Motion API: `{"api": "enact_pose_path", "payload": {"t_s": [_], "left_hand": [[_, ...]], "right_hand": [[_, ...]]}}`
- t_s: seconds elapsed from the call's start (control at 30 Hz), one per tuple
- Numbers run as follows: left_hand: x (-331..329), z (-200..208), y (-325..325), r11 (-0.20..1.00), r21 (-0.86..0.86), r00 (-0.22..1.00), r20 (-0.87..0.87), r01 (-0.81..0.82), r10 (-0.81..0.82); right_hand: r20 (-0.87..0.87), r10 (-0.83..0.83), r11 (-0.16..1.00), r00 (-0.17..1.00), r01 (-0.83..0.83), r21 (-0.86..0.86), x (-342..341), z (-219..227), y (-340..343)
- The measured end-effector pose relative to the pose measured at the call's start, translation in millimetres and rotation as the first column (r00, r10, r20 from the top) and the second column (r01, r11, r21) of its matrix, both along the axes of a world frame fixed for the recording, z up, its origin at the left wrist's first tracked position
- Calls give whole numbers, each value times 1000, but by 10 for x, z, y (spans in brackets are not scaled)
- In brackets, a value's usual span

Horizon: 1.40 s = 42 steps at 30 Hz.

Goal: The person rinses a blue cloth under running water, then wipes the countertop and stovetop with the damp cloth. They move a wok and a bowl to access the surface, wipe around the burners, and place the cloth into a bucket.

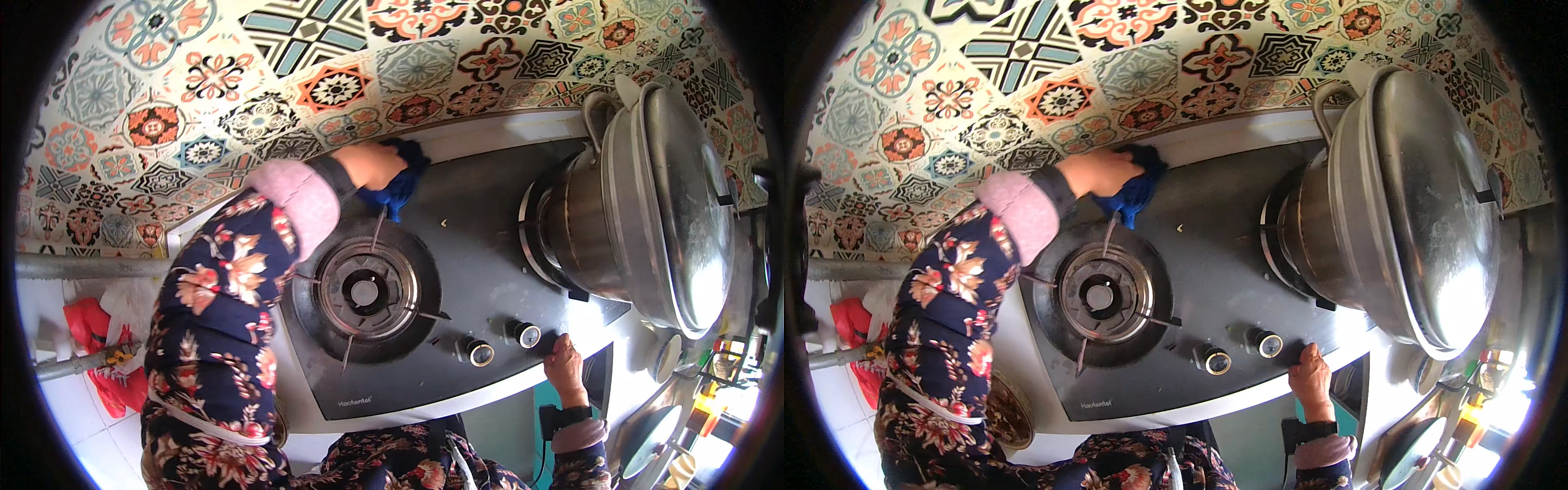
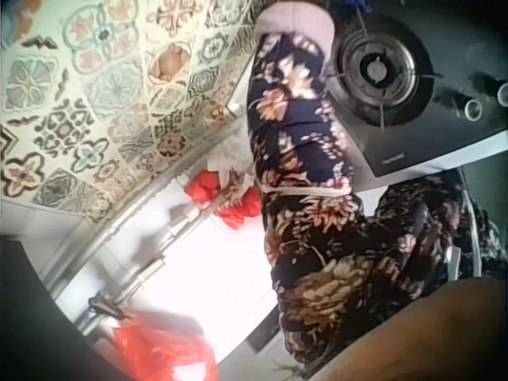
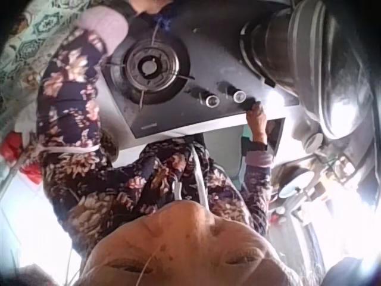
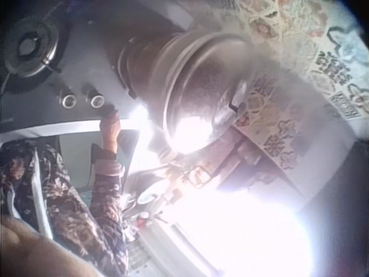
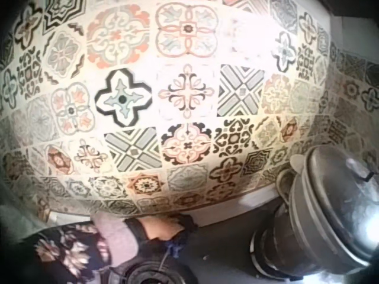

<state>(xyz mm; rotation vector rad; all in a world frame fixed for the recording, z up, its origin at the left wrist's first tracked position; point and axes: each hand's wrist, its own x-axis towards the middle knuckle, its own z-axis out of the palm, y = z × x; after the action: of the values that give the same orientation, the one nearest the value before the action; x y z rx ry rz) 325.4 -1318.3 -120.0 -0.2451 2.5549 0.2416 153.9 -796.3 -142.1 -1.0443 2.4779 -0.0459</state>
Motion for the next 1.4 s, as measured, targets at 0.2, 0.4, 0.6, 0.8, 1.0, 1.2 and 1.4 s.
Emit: {"api": "enact_pose_path", "payload": {"t_s": [0.2, 0.4, 0.6, 0.8, 1.0, 1.2, 1.4], "left_hand": [[-575, -85, 185, 980, 83, 934, -298, -182, 198], [-2054, -83, 273, 917, 397, 687, -675, 31, 269], [-2962, -197, 583, 892, 452, 868, -437, -15, 236], [-2946, -190, 526, 911, 413, 906, -384, -4, 178], [-1939, -183, 409, 957, 272, 880, -474, 103, 40], [-1130, -278, 386, 947, 139, 875, -440, 290, -203], [-713, -290, 721, 947, 294, 962, -269, 131, -49]], "right_hand": [[-17, 4, 1000, 1000, -5, -15, 21, -21, -36], [-15, 18, 1000, 1000, -19, -18, 4, -3, -26], [4, -18, 990, 1000, 18, 138, 23, 9, -52], [-23, 31, 1000, 999, -31, -5, 23, 13, -62], [-64, 74, 995, 995, -70, 77, 1, -67, -2], [-87, 34, 990, 996, -22, 142, 11, -114, -7], [-93, 22, 995, 995, -13, 102, 28, -76, -69]]}}
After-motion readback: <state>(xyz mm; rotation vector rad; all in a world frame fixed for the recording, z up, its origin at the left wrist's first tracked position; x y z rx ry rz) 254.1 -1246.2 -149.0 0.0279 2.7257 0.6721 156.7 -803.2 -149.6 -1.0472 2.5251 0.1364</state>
